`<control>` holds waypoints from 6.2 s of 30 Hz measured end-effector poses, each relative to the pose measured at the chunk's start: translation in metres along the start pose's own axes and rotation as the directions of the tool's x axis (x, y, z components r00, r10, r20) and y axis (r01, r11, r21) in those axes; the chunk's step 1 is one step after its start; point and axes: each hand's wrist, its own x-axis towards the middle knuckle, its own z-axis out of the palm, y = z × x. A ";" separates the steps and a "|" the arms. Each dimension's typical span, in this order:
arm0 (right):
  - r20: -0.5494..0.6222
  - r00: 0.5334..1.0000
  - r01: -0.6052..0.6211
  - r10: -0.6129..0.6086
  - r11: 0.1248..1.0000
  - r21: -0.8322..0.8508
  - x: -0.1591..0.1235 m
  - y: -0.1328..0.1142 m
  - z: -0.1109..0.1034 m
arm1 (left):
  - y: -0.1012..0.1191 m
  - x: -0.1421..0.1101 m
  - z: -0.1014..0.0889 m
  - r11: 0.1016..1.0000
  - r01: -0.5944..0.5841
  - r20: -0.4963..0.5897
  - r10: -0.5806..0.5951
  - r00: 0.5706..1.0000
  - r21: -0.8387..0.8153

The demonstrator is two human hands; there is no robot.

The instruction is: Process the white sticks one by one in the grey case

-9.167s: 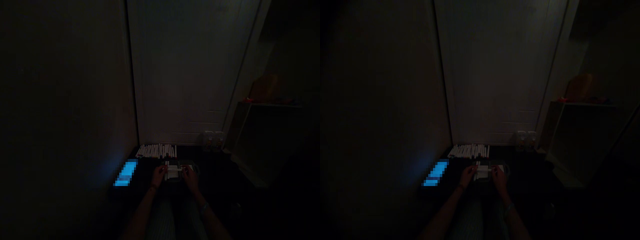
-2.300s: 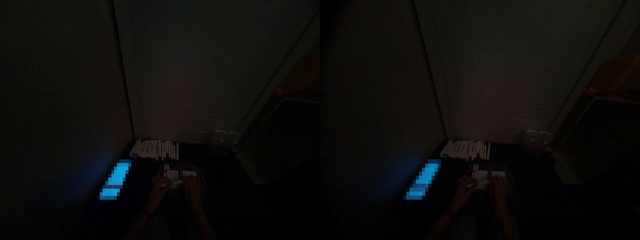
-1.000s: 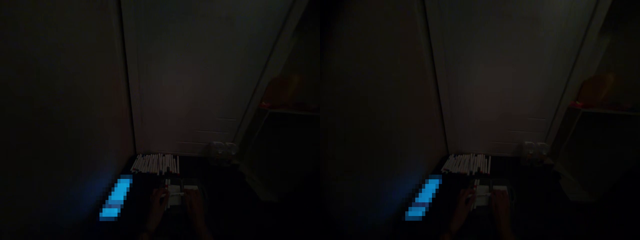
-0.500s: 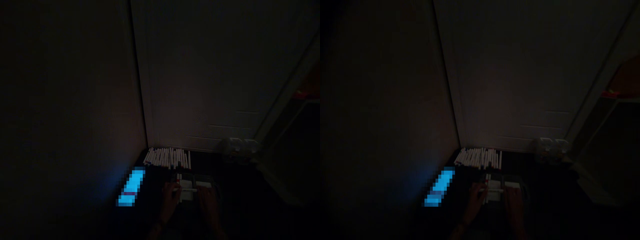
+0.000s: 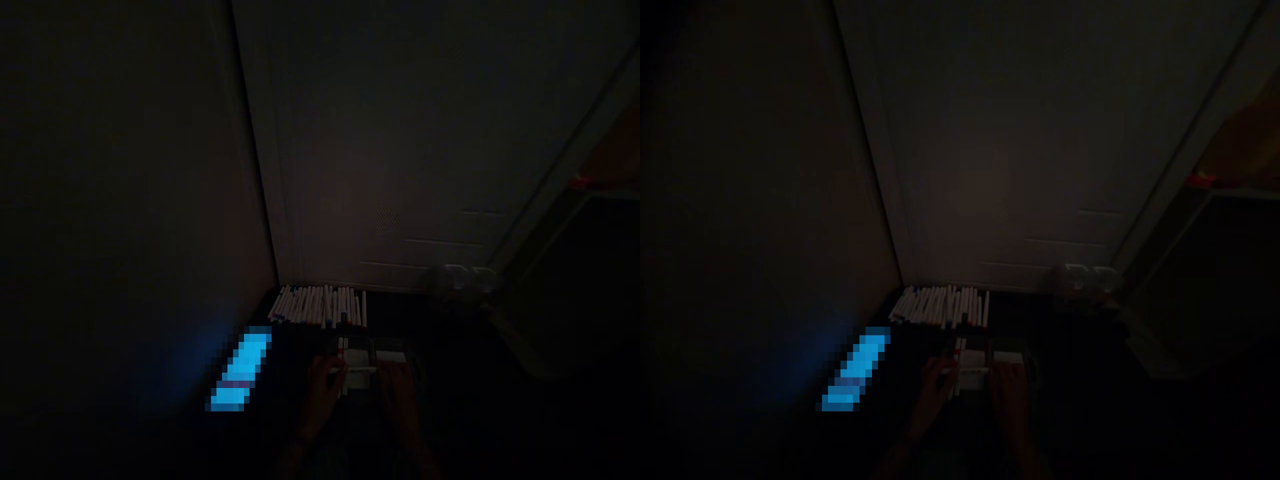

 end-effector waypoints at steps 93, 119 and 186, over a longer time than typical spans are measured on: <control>-0.021 0.985 -0.164 0.172 0.965 0.205 -0.001 -0.004 -0.003 | -0.012 0.001 0.003 1.000 -0.023 0.011 0.023 1.000 -0.012; -0.101 0.949 -0.214 0.298 0.847 0.486 -0.002 -0.008 -0.008 | -0.026 0.003 0.009 0.993 0.067 -0.064 -0.073 0.995 -0.098; 0.207 0.929 0.294 -0.307 0.952 0.091 0.000 -0.027 -0.001 | -0.011 0.009 0.008 0.971 -0.235 0.007 0.235 0.972 0.037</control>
